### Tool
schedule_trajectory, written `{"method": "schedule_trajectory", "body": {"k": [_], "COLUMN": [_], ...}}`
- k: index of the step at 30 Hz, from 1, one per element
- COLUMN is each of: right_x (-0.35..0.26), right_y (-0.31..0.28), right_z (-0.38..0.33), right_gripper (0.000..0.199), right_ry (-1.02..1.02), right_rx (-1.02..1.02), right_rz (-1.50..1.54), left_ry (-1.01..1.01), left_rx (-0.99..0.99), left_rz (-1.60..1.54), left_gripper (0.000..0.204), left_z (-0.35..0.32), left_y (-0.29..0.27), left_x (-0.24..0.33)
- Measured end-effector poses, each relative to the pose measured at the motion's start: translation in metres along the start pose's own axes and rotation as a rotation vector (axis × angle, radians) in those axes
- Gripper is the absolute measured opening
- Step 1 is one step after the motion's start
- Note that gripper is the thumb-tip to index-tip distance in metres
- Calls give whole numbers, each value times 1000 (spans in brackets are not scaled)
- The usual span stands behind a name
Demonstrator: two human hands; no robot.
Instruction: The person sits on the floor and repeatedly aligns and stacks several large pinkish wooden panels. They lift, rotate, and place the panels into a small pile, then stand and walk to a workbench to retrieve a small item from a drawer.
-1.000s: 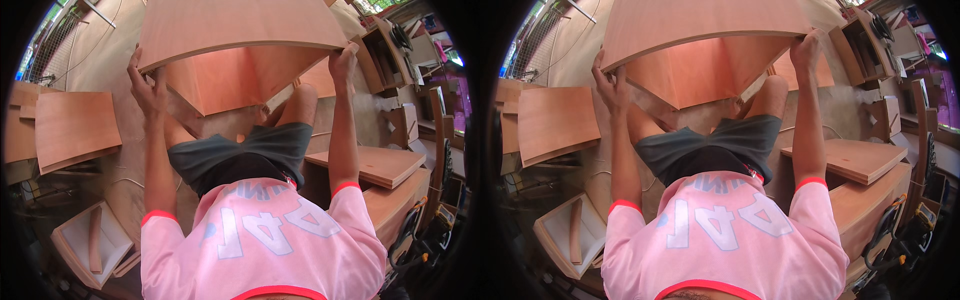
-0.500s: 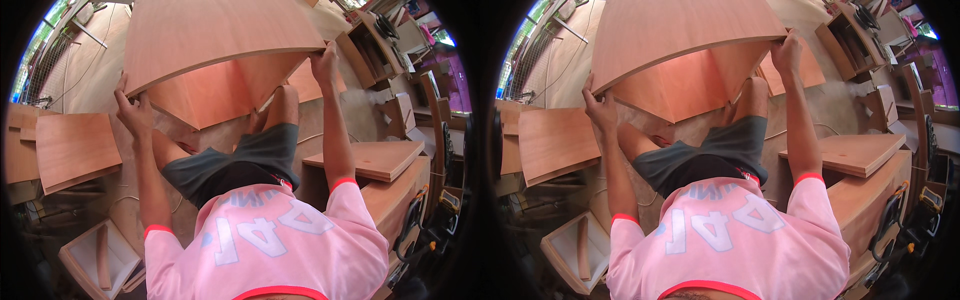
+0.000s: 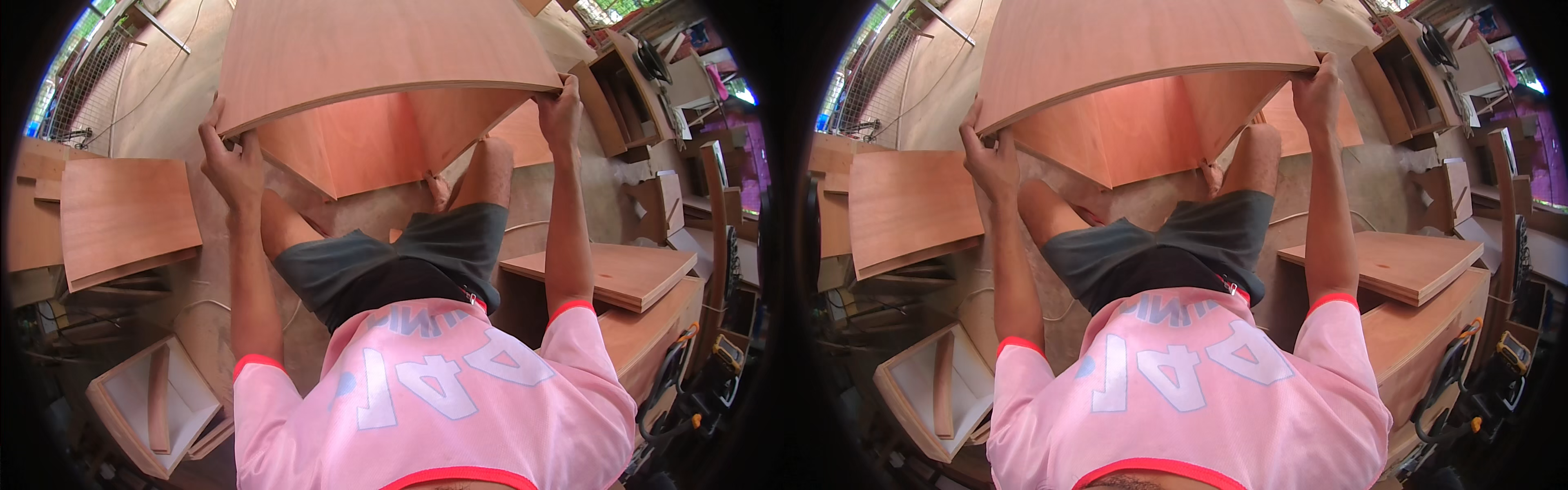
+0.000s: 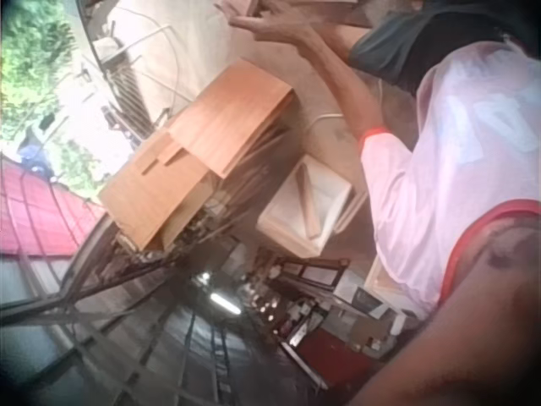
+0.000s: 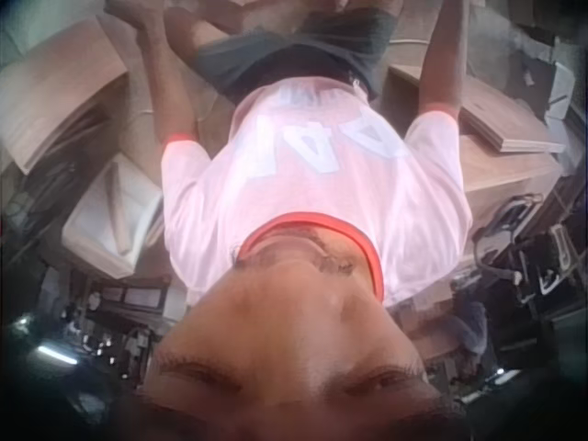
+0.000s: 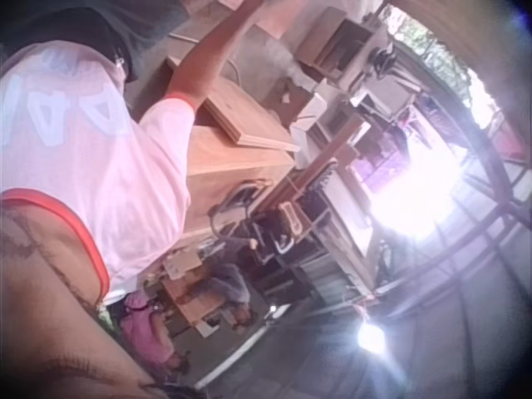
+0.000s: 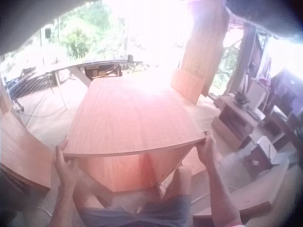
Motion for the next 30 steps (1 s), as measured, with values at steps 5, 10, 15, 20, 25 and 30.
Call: {"method": "schedule_trajectory", "body": {"k": [5,10,15,20,25,30], "right_x": [-11,-17,-13,-6,-7,1], "right_y": [-3,3,5,9,10,6], "right_z": [-5,-11,-10,-10,-9,-5], "right_gripper": [31,36,30,35,38,41], "right_ry": [-47,-57,-117,-64,-85,-71], "right_rx": [41,91,160,104,127,160], "right_rz": [-60,-141,-121,-160,-221,-194], "left_ry": [-23,-15,104,65,-52,-46], "left_rx": [7,35,58,19,110,78], "left_rz": [25,26,100,131,74,16], "left_gripper": [41,40,37,43,52,53], "left_z": [0,-1,6,7,1,-3], "left_y": [1,5,5,-1,2,8], "left_x": [-1,3,4,2,3,8]}}
Point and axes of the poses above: each hand's wrist, its own z-axis towards the middle knuckle, its own y-axis out of the palm, x = y × z, the point moved 5 cm from there along z, towards the middle knuckle, and after that the axes turned 5 degrees about y, right-handed, at the moved point
